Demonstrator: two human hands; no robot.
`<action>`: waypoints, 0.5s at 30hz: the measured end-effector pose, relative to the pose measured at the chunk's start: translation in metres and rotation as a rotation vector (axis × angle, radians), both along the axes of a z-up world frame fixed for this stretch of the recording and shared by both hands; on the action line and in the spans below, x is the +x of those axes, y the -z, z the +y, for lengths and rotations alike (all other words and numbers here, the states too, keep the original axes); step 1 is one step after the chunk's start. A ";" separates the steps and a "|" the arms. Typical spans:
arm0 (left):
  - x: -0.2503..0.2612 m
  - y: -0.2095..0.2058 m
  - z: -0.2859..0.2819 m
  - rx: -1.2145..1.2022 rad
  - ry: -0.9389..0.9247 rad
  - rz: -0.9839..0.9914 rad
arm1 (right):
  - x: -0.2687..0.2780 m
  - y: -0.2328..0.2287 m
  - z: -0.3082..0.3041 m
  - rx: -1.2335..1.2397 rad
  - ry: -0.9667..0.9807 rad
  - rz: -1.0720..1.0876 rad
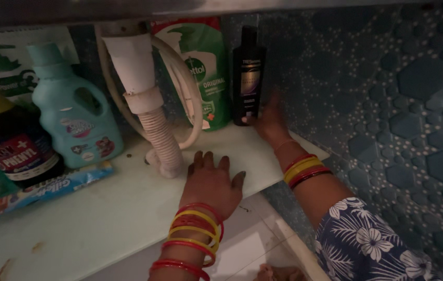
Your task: The person picks up a dark bottle from the floor and places it on a bathroom shelf next to other toiletries. Then the person picks up a small white bottle with an orange cap from the floor and places it on the same shelf.
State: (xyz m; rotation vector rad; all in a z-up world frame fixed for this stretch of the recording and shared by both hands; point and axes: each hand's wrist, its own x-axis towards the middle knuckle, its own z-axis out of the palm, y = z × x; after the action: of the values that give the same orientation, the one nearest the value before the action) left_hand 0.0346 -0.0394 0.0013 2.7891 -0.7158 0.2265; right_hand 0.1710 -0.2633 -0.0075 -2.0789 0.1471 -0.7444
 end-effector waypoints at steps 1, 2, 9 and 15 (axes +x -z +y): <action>-0.001 0.000 0.000 -0.001 0.003 -0.005 | 0.002 0.000 0.000 0.012 -0.003 -0.008; -0.001 -0.001 0.000 -0.003 0.005 -0.011 | 0.003 0.000 0.001 0.024 -0.007 -0.016; -0.004 -0.002 -0.001 0.025 0.005 -0.018 | -0.005 -0.002 0.002 -0.030 0.009 -0.048; -0.004 -0.004 -0.001 0.028 0.004 0.008 | 0.003 0.003 0.001 -0.153 0.030 -0.078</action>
State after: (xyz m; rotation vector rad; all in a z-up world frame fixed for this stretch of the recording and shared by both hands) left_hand 0.0310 -0.0405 0.0055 2.8134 -0.7275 0.2063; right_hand 0.1736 -0.2620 -0.0104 -2.1925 0.0799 -0.8769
